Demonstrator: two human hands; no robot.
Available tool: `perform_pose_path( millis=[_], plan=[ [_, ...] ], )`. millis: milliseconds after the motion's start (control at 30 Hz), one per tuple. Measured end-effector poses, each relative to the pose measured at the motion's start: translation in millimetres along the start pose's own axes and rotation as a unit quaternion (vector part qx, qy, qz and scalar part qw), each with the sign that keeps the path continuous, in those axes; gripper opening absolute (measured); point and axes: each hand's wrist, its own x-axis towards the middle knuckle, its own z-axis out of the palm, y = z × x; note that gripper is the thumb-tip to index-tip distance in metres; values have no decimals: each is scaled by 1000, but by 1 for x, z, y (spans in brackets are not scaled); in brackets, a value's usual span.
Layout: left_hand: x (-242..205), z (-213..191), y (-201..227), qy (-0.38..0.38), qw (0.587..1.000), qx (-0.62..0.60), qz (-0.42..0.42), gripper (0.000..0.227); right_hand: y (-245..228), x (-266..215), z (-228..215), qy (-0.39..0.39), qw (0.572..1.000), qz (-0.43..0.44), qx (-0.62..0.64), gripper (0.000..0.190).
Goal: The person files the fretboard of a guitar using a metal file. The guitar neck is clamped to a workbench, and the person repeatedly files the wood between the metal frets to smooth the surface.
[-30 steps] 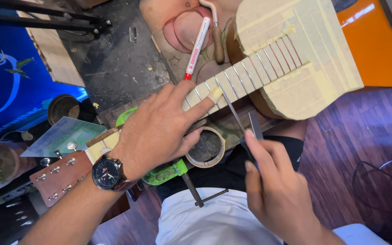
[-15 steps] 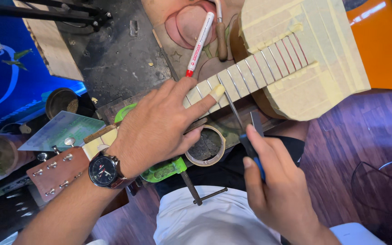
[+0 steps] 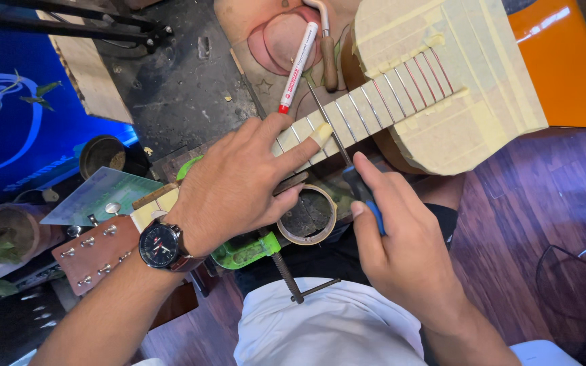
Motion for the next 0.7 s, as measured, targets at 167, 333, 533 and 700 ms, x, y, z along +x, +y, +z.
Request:
perform_pose_path(
  millis=[167, 333, 533, 700],
  plan=[
    [0, 2, -1, -10, 1000, -5, -5, 62, 8, -26, -6, -19, 999, 42, -12, 49],
    [1, 1, -3, -4, 1000, 0, -2, 64, 4, 15, 5, -9, 999, 27, 18, 49],
    [-1, 2, -3, -2, 1000, -25, 2, 55, 17, -43, 10, -17, 985, 59, -164, 55],
    [-1, 2, -1, -8, 1000, -14, 1, 63, 12, -29, 19, -12, 963, 52, -265, 59]
  ],
)
